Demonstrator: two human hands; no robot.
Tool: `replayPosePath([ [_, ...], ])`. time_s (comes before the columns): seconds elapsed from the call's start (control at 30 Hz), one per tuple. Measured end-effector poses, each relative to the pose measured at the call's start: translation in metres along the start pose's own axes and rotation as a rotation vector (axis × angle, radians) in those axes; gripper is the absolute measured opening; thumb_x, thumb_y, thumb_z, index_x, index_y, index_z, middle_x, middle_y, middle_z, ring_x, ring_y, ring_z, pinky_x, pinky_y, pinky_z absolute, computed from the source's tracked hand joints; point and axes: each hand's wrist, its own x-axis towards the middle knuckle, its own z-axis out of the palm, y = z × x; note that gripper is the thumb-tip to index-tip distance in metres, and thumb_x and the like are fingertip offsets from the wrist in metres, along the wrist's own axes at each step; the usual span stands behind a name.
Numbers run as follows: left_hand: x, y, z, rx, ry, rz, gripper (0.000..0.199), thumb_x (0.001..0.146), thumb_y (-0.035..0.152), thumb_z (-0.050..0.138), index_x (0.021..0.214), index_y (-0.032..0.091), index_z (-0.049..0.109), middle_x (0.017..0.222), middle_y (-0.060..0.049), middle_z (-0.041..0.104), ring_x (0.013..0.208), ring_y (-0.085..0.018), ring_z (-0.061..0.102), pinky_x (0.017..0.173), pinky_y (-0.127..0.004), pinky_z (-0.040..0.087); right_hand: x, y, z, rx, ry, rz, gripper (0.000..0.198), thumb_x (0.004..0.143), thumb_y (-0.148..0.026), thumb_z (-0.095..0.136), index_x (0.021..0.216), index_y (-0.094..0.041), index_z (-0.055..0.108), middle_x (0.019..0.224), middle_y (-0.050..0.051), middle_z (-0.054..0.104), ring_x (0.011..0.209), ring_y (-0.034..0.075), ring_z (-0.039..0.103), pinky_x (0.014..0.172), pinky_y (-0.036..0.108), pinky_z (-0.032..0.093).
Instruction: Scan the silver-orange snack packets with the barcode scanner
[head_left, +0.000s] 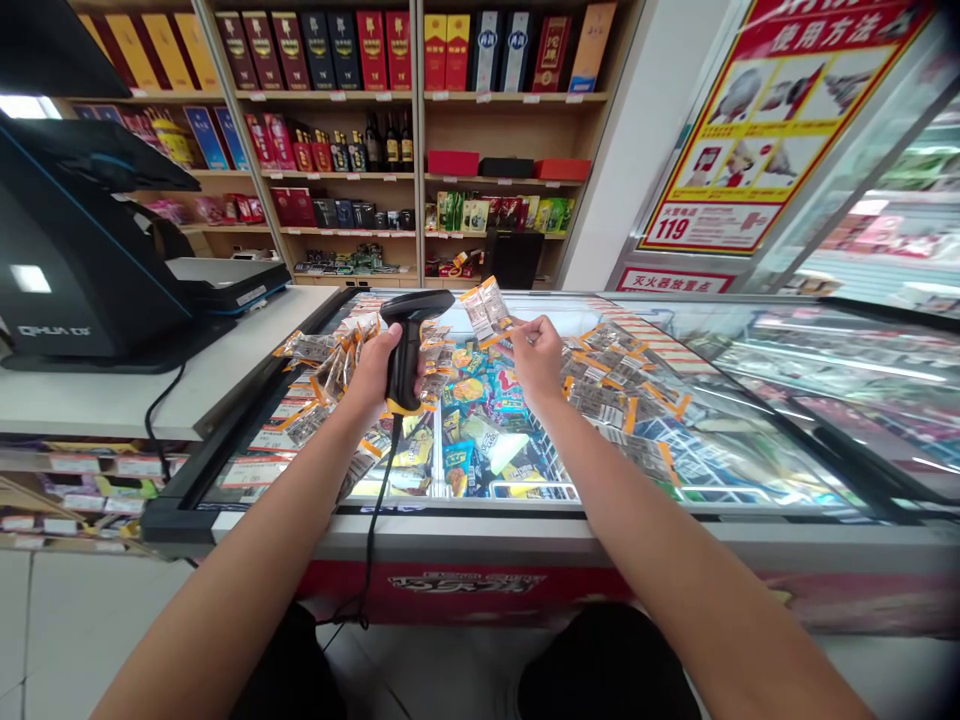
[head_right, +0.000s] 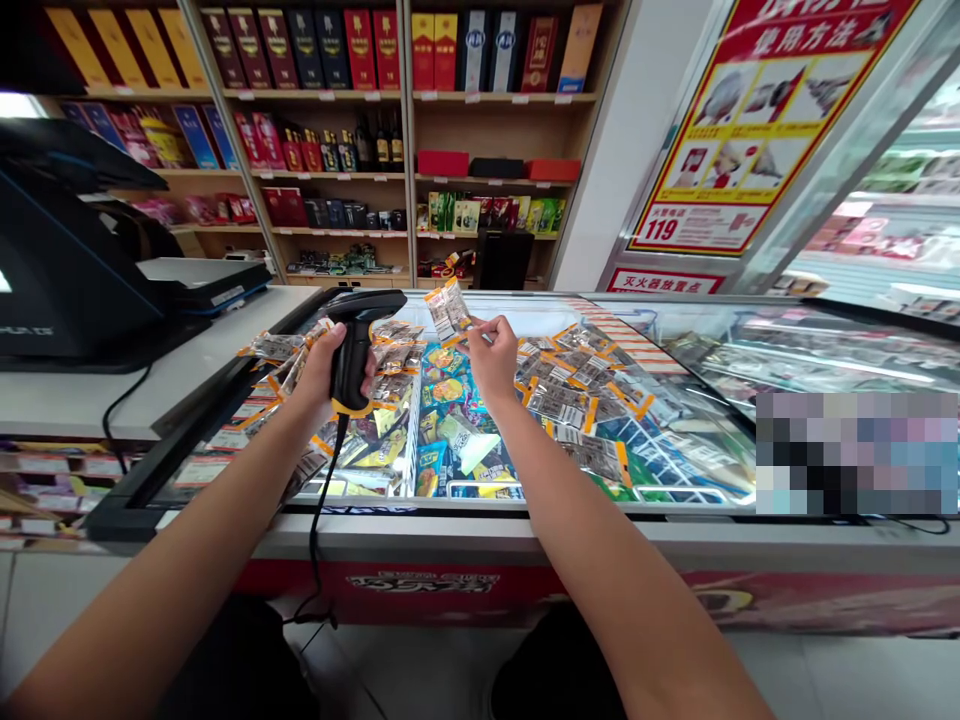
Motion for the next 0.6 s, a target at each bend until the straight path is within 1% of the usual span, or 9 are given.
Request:
replayPosePath([
  [0.2, 0.001, 0.000, -0.001, -0.036, 0.033, 0.007, 0.054, 0.080, 0.072, 0.068, 0.089, 0.019, 0.060, 0.062, 0.001, 0.064, 0.040, -0.011, 0.056, 0.037, -0.023, 0.042, -0.003, -0.005, 0.003, -0.011, -0.004, 0.030, 0.027, 0.086, -0.033, 0.066, 0.083, -0.026, 0.040, 0.108, 0.004, 0.069, 0.115, 0.022, 0.069, 0.086, 0.040, 0.067],
  [0.27, 0.002, 0.000, -0.002, -0.035, 0.046, 0.010, 0.052, 0.083, 0.071, 0.066, 0.090, 0.019, 0.061, 0.061, 0.001, 0.064, 0.040, -0.011, 0.056, 0.037, -0.023, 0.041, 0.003, -0.005, 0.001, -0.046, 0.038, 0.036, 0.024, 0.087, -0.033, 0.064, 0.085, -0.027, 0.040, 0.106, 0.004, 0.070, 0.108, 0.022, 0.071, 0.082, 0.039, 0.067],
  [0.3, 0.003, 0.000, -0.003, -0.037, 0.051, 0.014, 0.052, 0.084, 0.070, 0.065, 0.091, 0.019, 0.061, 0.061, 0.001, 0.065, 0.040, -0.011, 0.055, 0.037, -0.023, 0.041, 0.007, -0.004, -0.003, -0.086, 0.079, 0.035, 0.023, 0.087, -0.034, 0.063, 0.086, -0.027, 0.041, 0.104, 0.004, 0.069, 0.102, 0.022, 0.072, 0.078, 0.038, 0.067],
  [0.37, 0.003, 0.002, -0.003, -0.035, 0.071, 0.021, 0.052, 0.085, 0.071, 0.063, 0.092, 0.019, 0.061, 0.060, 0.001, 0.064, 0.038, -0.011, 0.054, 0.037, -0.023, 0.040, 0.021, -0.002, -0.016, -0.218, 0.193, 0.006, 0.019, 0.090, -0.037, 0.060, 0.089, -0.027, 0.043, 0.098, 0.006, 0.068, 0.093, 0.024, 0.072, 0.073, 0.039, 0.065],
  [0.4, 0.003, 0.003, -0.002, -0.033, 0.084, 0.022, 0.052, 0.086, 0.071, 0.063, 0.092, 0.019, 0.060, 0.059, 0.002, 0.063, 0.038, -0.011, 0.053, 0.037, -0.023, 0.040, 0.029, 0.000, -0.025, -0.300, 0.253, -0.026, 0.018, 0.092, -0.039, 0.058, 0.091, -0.026, 0.045, 0.095, 0.006, 0.067, 0.090, 0.025, 0.072, 0.072, 0.040, 0.064],
  [0.47, 0.002, 0.007, -0.001, -0.030, 0.104, 0.023, 0.052, 0.087, 0.072, 0.063, 0.091, 0.020, 0.059, 0.059, 0.002, 0.063, 0.038, -0.011, 0.053, 0.037, -0.023, 0.039, 0.043, 0.002, -0.047, -0.476, 0.334, -0.109, 0.015, 0.095, -0.039, 0.054, 0.094, -0.025, 0.050, 0.090, 0.008, 0.067, 0.090, 0.027, 0.072, 0.080, 0.044, 0.061],
  [0.53, 0.000, 0.010, 0.000, -0.032, 0.115, 0.023, 0.052, 0.087, 0.072, 0.063, 0.091, 0.020, 0.059, 0.059, 0.002, 0.063, 0.039, -0.011, 0.054, 0.037, -0.023, 0.039, 0.052, 0.002, -0.065, -0.601, 0.354, -0.158, 0.017, 0.099, -0.037, 0.048, 0.102, -0.022, 0.054, 0.093, 0.011, 0.069, 0.091, 0.028, 0.072, 0.088, 0.050, 0.057],
  [0.6, -0.001, 0.012, 0.002, -0.034, 0.117, 0.022, 0.053, 0.088, 0.071, 0.063, 0.091, 0.019, 0.060, 0.059, 0.002, 0.063, 0.040, -0.011, 0.056, 0.039, -0.023, 0.041, 0.053, -0.002, -0.074, -0.736, 0.331, -0.212, 0.022, 0.100, -0.036, 0.048, 0.112, -0.020, 0.057, 0.106, 0.016, 0.071, 0.106, 0.032, 0.070, 0.098, 0.057, 0.052],
])
